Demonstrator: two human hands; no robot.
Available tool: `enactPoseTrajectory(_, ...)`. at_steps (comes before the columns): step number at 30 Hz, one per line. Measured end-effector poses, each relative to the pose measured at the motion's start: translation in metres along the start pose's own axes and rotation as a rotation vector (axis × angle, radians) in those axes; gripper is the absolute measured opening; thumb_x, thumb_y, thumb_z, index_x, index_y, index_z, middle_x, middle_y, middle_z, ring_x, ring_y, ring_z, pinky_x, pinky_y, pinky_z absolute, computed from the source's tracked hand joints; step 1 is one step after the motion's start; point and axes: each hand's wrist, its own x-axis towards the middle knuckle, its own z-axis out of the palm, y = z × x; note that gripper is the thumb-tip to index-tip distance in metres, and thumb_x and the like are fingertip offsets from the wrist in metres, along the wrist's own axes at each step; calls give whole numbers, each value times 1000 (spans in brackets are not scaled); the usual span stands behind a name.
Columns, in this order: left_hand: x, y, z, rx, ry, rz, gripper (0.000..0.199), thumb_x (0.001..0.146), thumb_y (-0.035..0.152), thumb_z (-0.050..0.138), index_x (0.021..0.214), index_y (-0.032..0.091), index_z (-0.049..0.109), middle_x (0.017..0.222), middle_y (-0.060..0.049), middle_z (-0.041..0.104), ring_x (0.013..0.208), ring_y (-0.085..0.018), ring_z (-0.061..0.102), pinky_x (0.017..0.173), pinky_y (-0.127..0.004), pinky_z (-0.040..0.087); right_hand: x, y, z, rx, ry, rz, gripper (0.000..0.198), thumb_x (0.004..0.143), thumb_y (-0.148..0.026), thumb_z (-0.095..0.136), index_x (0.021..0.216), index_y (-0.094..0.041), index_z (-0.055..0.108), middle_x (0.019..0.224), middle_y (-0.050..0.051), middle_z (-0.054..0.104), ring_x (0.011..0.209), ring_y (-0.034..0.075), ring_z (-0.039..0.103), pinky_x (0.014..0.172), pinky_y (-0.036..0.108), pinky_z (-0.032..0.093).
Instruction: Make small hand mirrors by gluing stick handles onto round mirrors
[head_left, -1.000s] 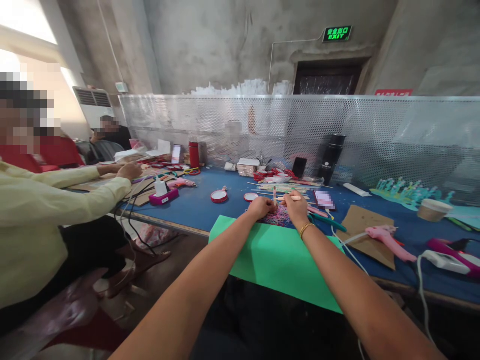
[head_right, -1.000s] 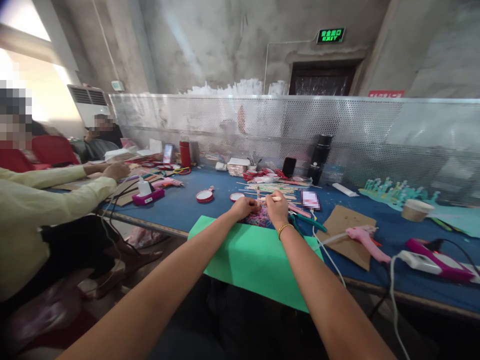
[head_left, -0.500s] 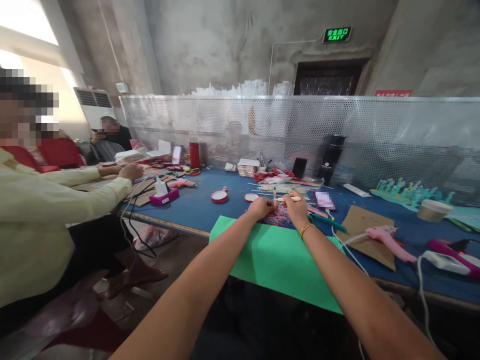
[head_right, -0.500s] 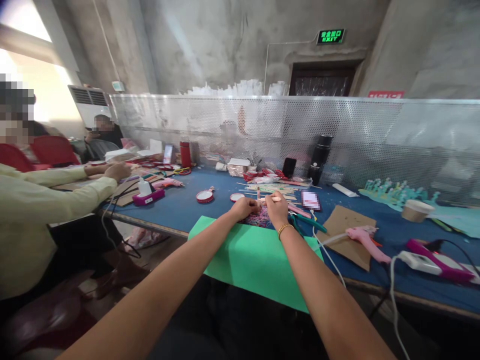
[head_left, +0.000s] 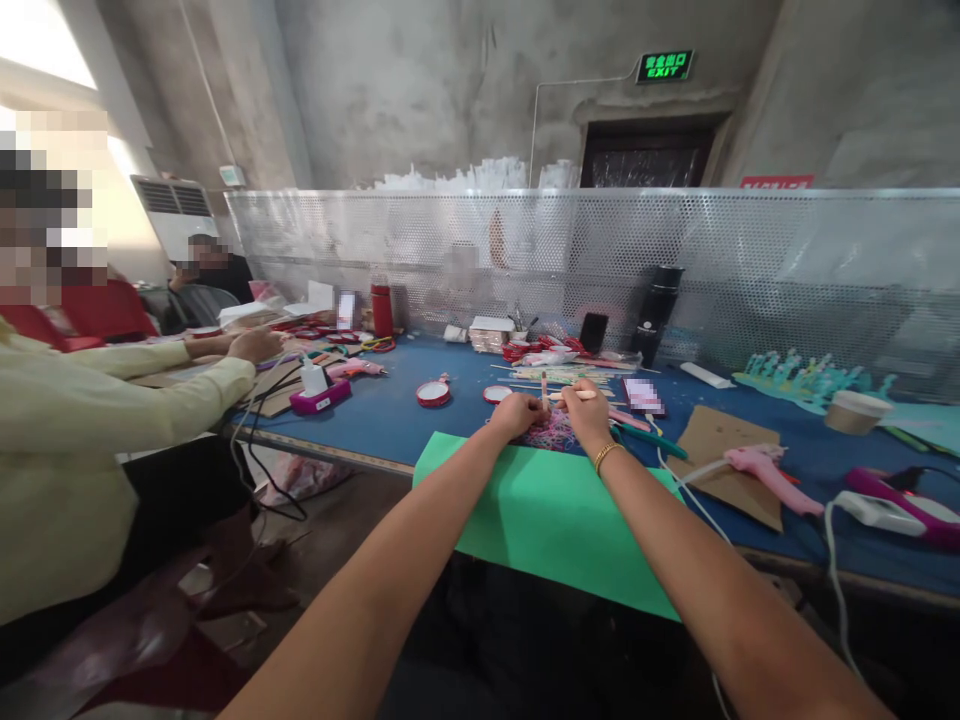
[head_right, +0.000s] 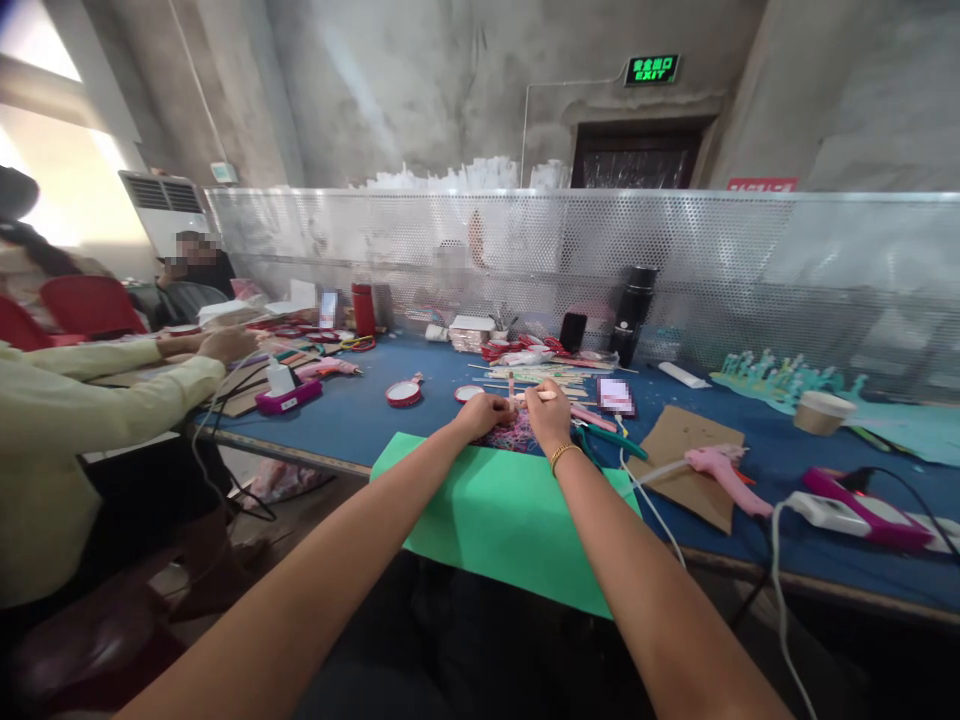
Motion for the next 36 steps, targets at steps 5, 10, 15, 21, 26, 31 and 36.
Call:
enactPoseTrajectory(5, 1, 1, -2, -1, 6, -2, 28, 69, 42, 66, 69, 14, 72, 54, 3, 56, 53, -10, 41, 52, -24, 27, 0, -2, 0, 39, 19, -14, 16, 73, -31, 54, 58, -24, 50, 52, -3, 61, 55, 17, 58, 60, 29, 43)
enactPoseTrajectory(10, 5, -4, -1, -12, 0, -1, 27, 71, 39, 64, 74, 14, 74, 59, 2, 60, 55, -10, 44, 55, -24, 30, 0, -4, 2, 65, -19, -15, 17, 73, -32, 54, 59, -25, 47, 53, -3, 62, 55, 18, 58, 58, 28, 42)
enactPoseTrajectory(15, 8, -9, 1, 12, 4, 16, 29, 71, 41, 63, 74, 14, 74, 60, 1, 61, 55, -11, 44, 54, -24, 29, 1, -4, 1, -5, 11, -30, 18, 73, -31, 52, 57, -25, 45, 54, -3, 62, 57, 18, 56, 59, 29, 41)
enactPoseTrajectory(21, 10, -15, 3, 4, 10, 38, 29, 70, 43, 64, 72, 15, 72, 59, 2, 59, 55, -11, 44, 55, -24, 30, 1, -1, 3, 17, 10, -27, 17, 73, -32, 52, 59, -25, 46, 54, -3, 60, 57, 18, 56, 59, 29, 42)
enactPoseTrajectory(26, 12, -17, 3, 21, 16, 43, 29, 71, 43, 63, 68, 15, 70, 57, 2, 57, 55, -10, 43, 54, -23, 29, 3, 4, 4, 8, -11, -32, 19, 73, -35, 52, 58, -26, 45, 54, -4, 59, 58, 18, 54, 59, 28, 42)
enactPoseTrajectory(31, 11, -17, 2, 15, 6, 53, 30, 71, 45, 64, 71, 15, 71, 59, 2, 58, 56, -11, 44, 53, -23, 28, 2, 1, 2, 15, 16, -7, 17, 72, -35, 51, 59, -25, 47, 54, -3, 61, 58, 18, 56, 58, 27, 43)
enactPoseTrajectory(36, 7, -12, 0, 17, 3, 32, 31, 72, 45, 65, 70, 15, 70, 57, 2, 55, 54, -10, 42, 53, -24, 27, -1, -5, 2, 21, -20, -18, 17, 71, -34, 52, 58, -26, 46, 54, -3, 61, 58, 18, 57, 59, 28, 43)
